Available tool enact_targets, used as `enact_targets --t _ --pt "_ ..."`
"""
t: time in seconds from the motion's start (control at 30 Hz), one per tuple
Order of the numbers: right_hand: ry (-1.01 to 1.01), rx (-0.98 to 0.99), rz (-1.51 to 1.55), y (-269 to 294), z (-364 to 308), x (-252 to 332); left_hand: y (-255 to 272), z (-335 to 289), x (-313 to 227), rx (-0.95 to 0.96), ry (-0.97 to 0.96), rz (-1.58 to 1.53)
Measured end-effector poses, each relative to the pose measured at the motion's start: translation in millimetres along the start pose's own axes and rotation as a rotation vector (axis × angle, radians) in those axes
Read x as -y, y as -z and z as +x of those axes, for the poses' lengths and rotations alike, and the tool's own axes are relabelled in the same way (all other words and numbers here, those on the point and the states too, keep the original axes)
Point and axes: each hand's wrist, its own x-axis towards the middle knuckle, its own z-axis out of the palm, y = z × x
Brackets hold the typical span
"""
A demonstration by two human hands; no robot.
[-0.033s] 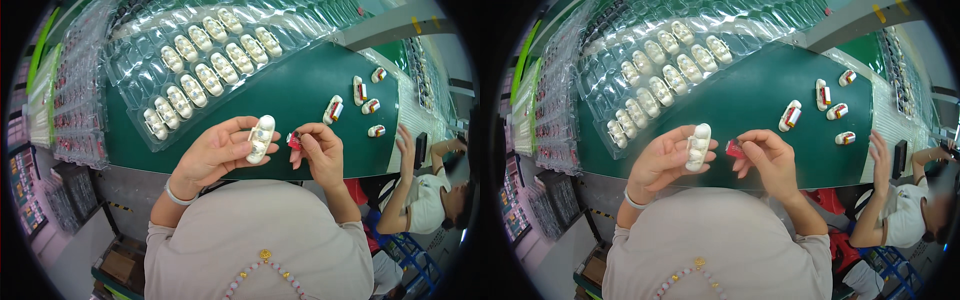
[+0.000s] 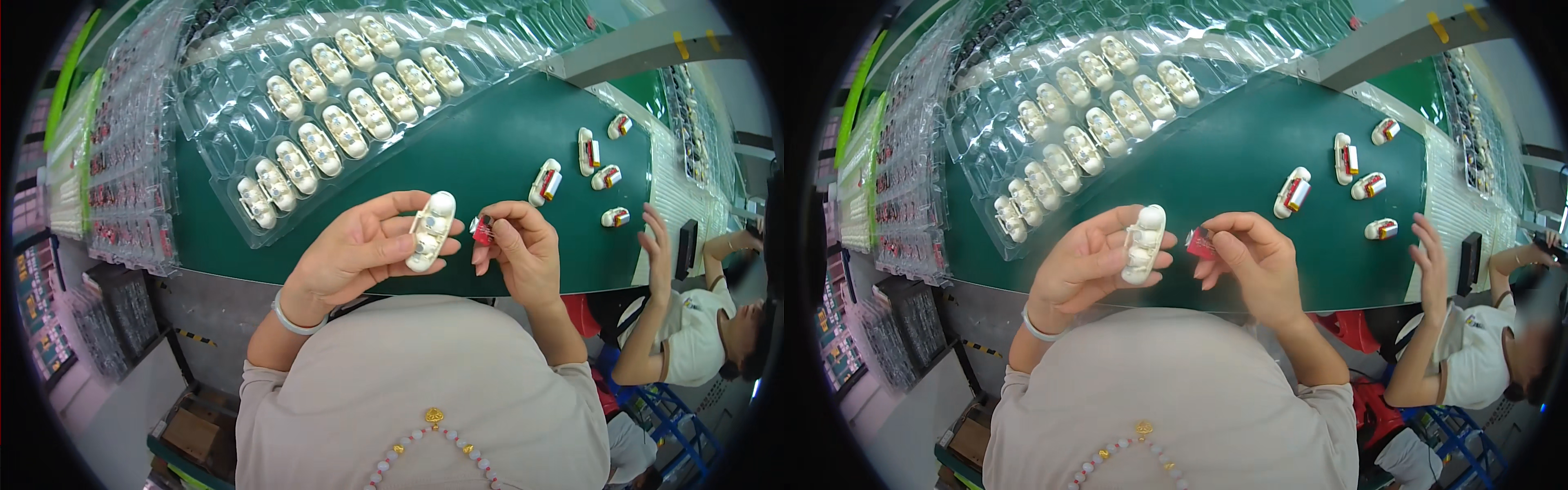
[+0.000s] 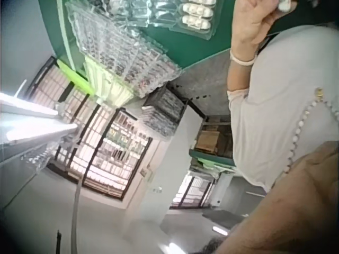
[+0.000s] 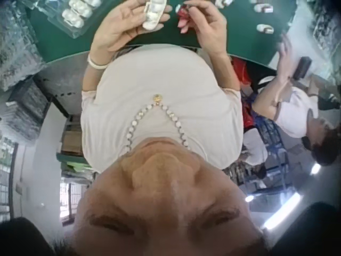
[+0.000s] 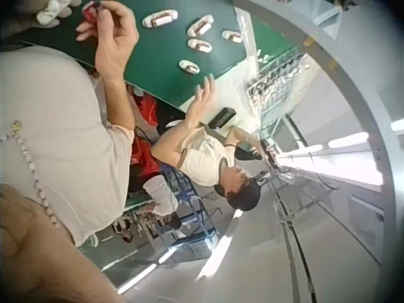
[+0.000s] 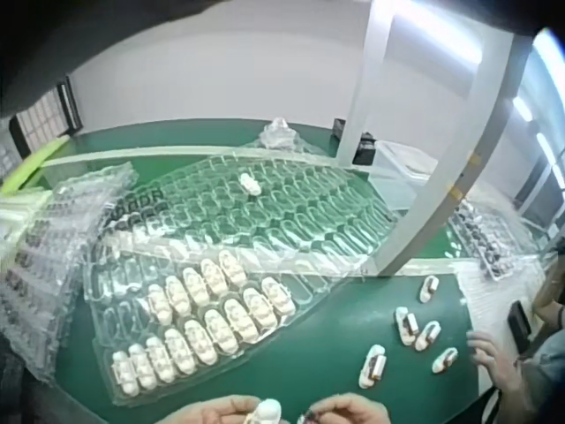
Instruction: The person inserts small cylindrical batteries into white plastic electronic housings at a green workbench. They pick up a housing, insert a battery, and place the completed unit into a clear plastic tray. The process is repeated continuously throughout the clip.
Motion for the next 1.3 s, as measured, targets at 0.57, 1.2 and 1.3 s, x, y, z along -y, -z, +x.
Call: enact_targets --t 0.57,1.2,1.3 --pt "0.477 0.06 -0.38 -21.3 16.6 -2.2 9.9 7.4 1.0 -0.006 -0.149 -0.062" --pt "0.672 0.157 -0.5 -24.6 19.9 8.6 6.5 6.9 5.7 0.007 -0.213 -0.108" --pt "0.647 0.131 -0.448 -26.6 21.5 8.0 6.1 6.8 5.8 -0.019 -0.208 -0.097"
